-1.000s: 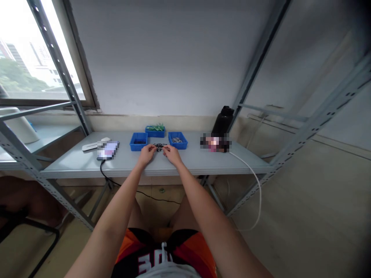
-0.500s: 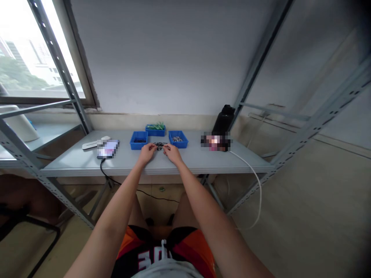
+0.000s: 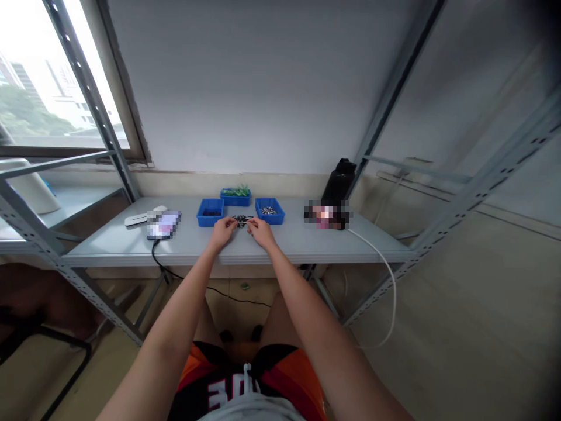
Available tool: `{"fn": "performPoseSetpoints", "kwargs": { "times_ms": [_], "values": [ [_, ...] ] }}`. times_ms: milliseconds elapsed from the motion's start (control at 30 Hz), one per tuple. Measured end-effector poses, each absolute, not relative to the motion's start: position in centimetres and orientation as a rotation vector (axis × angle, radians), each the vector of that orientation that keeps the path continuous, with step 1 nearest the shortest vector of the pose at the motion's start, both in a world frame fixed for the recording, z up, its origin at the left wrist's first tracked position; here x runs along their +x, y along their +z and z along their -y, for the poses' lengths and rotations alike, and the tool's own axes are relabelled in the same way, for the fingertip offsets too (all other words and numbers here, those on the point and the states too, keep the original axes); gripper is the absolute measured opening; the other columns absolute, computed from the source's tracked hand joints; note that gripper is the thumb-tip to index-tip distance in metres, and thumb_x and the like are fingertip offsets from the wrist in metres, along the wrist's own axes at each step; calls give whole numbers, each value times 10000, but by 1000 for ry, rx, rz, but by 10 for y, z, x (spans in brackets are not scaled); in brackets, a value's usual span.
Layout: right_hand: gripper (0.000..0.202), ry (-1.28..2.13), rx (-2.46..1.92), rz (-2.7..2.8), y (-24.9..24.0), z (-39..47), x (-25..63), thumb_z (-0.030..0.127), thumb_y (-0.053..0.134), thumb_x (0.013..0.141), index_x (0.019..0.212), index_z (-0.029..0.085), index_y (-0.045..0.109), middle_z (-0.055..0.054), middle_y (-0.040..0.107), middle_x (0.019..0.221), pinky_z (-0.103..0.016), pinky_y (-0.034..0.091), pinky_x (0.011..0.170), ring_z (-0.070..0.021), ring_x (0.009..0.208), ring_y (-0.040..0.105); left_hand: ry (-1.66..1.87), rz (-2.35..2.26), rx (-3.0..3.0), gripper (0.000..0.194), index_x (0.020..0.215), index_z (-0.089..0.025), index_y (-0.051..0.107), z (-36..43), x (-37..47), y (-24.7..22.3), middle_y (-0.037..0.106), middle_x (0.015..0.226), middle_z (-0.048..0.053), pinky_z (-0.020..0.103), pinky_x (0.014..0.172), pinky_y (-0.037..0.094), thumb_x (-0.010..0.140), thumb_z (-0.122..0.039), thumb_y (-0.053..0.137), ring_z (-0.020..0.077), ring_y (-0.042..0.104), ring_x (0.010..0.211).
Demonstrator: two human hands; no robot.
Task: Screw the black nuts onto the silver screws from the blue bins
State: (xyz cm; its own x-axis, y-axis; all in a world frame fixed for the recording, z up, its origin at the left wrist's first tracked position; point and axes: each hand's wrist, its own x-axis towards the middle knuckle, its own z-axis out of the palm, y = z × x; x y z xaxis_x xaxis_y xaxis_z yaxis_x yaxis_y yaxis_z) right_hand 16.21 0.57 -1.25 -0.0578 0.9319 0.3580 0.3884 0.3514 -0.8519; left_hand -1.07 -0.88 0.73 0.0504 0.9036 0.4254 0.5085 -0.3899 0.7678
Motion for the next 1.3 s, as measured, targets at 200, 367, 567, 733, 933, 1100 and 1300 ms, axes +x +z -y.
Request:
{"fn": "performPoseSetpoints", "kwargs": {
  "times_ms": [200,367,567,733,933,1100,1300],
  "values": [
    [169,705,-1204,1635,-12,-6,162,281,530,881,920,196,671,-17,675,691,-258,476,687,-155,670,625,1292,-1427,1924,226,873,-144,708,8,-11,7,710,770,70,282,711,473,815,-322,580,182,626,726],
    [175,692,-1226,1643,-11,-4,162,287,525,885,927,199,670,-16,676,695,-258,479,686,-153,668,622,1294,-1426,1919,216,873,-144,709,9,-10,9,712,765,73,287,728,479,818,-311,582,185,634,741],
    [172,716,-1213,1634,-10,-3,162,284,529,883,914,192,671,-14,666,674,-260,479,690,-156,663,628,1291,-1427,1897,204,873,-141,711,11,-9,10,720,789,82,294,726,485,821,-290,581,196,644,756],
    [163,709,-1210,1626,-10,-3,162,280,527,880,901,198,666,-15,664,675,-254,470,667,-157,660,624,1277,-1417,1920,203,877,-135,712,11,-9,10,722,793,86,302,743,486,831,-274,571,198,644,750],
    [157,708,-1206,1633,-11,-4,163,281,528,876,901,196,657,-5,652,667,-244,451,652,-147,644,608,1277,-1420,1931,213,882,-135,712,11,-10,9,721,799,85,301,751,482,831,-285,571,198,643,758],
    [169,707,-1204,1630,-11,-4,162,288,519,875,904,189,653,-11,657,677,-246,450,661,-148,649,604,1278,-1418,1926,213,875,-134,711,10,-10,8,718,787,86,305,754,478,824,-291,576,200,639,758],
    [166,704,-1206,1643,-10,-3,162,283,520,878,911,191,654,-7,657,681,-237,441,658,-144,646,603,1301,-1405,1932,223,852,-144,689,5,-12,5,692,750,61,280,698,454,814,-332,574,178,608,705]
  ]
}}
